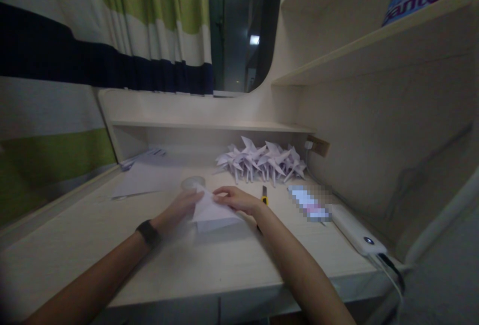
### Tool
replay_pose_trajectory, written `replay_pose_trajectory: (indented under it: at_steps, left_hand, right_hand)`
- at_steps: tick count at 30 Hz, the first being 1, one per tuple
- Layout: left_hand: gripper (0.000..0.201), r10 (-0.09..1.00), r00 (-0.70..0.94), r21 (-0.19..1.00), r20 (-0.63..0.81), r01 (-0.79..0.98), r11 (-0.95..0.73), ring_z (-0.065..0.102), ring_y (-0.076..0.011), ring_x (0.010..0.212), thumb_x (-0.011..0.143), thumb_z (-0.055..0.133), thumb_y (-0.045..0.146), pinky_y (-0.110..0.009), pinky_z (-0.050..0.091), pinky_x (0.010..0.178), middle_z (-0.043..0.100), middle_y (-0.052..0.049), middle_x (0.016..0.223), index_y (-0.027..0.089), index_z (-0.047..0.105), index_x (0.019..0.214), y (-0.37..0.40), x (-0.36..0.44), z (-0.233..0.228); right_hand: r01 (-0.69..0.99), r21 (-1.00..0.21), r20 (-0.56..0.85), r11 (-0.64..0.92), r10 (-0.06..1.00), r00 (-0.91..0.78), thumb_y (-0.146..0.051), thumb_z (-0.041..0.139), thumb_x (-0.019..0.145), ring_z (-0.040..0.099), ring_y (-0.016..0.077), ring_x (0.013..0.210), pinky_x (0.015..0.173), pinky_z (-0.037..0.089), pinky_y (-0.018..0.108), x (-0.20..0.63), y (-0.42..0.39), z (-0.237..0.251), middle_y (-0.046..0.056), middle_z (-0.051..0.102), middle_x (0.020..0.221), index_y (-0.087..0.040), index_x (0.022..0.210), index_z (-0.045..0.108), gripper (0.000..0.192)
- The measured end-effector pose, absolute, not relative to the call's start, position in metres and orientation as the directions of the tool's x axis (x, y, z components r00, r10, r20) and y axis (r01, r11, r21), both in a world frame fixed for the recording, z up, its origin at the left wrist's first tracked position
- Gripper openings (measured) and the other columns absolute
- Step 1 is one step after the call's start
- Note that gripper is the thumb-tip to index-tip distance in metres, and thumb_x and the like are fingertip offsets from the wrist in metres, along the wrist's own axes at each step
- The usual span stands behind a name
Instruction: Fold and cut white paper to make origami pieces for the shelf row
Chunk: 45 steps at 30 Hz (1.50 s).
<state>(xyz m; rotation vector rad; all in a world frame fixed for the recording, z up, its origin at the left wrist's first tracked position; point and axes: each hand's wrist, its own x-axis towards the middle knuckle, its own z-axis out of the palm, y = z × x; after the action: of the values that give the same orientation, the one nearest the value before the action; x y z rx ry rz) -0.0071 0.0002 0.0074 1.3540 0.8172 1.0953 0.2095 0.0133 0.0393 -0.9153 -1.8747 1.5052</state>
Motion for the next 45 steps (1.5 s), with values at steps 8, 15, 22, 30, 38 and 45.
replay_pose_trajectory:
  at_steps: [8, 15, 22, 30, 38, 45]
  left_hand:
    - [0.043, 0.960, -0.035, 0.960, 0.277, -0.027, -0.278, 0.060, -0.0151, 0.064, 0.064, 0.077, 0.047, -0.022, 0.046, 0.051, 0.064, -0.004, 0.083, 0.018, 0.057, 0.090, 0.003, -0.001, 0.013]
    - [0.042, 0.962, -0.010, 0.962, 0.273, 0.007, -0.273, 0.066, -0.0224, 0.067, 0.069, 0.074, 0.045, -0.035, 0.057, 0.061, 0.071, -0.008, 0.089, 0.016, 0.069, 0.099, -0.004, -0.002, 0.019]
    - [0.035, 0.927, -0.050, 0.920, 0.372, 0.151, -0.361, 0.068, -0.0241, 0.067, 0.074, 0.070, 0.044, -0.037, 0.058, 0.065, 0.073, -0.006, 0.084, 0.017, 0.074, 0.096, -0.007, 0.002, 0.017]
    - [0.037, 0.925, -0.061, 0.919, 0.375, 0.158, -0.362, 0.070, -0.0261, 0.072, 0.070, 0.074, 0.036, -0.039, 0.058, 0.073, 0.075, -0.007, 0.083, 0.016, 0.073, 0.102, -0.008, 0.001, 0.016]
    - [0.026, 0.787, -0.035, 0.743, 0.616, 0.357, -0.566, 0.071, -0.0222, 0.081, 0.077, 0.066, 0.026, -0.033, 0.057, 0.077, 0.075, -0.005, 0.094, 0.019, 0.074, 0.100, -0.015, 0.004, 0.018]
    - [0.024, 0.714, -0.027, 0.651, 0.700, 0.435, -0.621, 0.071, -0.0187, 0.073, 0.082, 0.063, 0.026, -0.028, 0.058, 0.070, 0.076, -0.005, 0.092, 0.017, 0.073, 0.102, -0.017, 0.005, 0.016]
  right_hand:
    - [-0.053, -0.998, 0.033, 0.019, 0.963, -0.269, -0.036, 0.079, 0.064, 0.066, 0.0201, 0.064, 0.060, 0.050, 0.030, 0.177, 0.014, 0.025, 0.005, 0.072, 0.075, -0.016, 0.100, 0.066, 0.043]
    - [-0.219, -0.969, 0.120, 0.115, 0.993, -0.012, -0.040, 0.079, 0.059, 0.067, 0.0213, 0.067, 0.061, 0.050, 0.030, 0.176, 0.022, 0.019, 0.005, 0.072, 0.075, -0.014, 0.098, 0.065, 0.049]
    - [-0.247, -0.959, 0.129, 0.143, 0.989, 0.070, -0.040, 0.080, 0.056, 0.066, 0.0202, 0.064, 0.060, 0.051, 0.030, 0.173, 0.024, 0.016, 0.004, 0.070, 0.073, -0.015, 0.101, 0.059, 0.055]
    - [-0.352, -0.925, 0.158, 0.144, 0.987, -0.011, -0.030, 0.082, 0.053, 0.066, 0.0197, 0.067, 0.065, 0.052, 0.031, 0.174, 0.018, 0.022, 0.005, 0.071, 0.083, -0.018, 0.099, 0.057, 0.054]
    - [-0.354, -0.929, 0.178, 0.109, 0.969, -0.170, -0.023, 0.085, 0.047, 0.067, 0.0224, 0.074, 0.070, 0.053, 0.034, 0.175, 0.011, 0.025, 0.007, 0.072, 0.088, -0.016, 0.096, 0.060, 0.056]
    - [-0.372, -0.914, 0.228, 0.160, 0.963, -0.147, -0.025, 0.086, 0.048, 0.067, 0.0229, 0.077, 0.072, 0.053, 0.035, 0.174, 0.011, 0.024, 0.006, 0.072, 0.089, -0.017, 0.098, 0.061, 0.056]
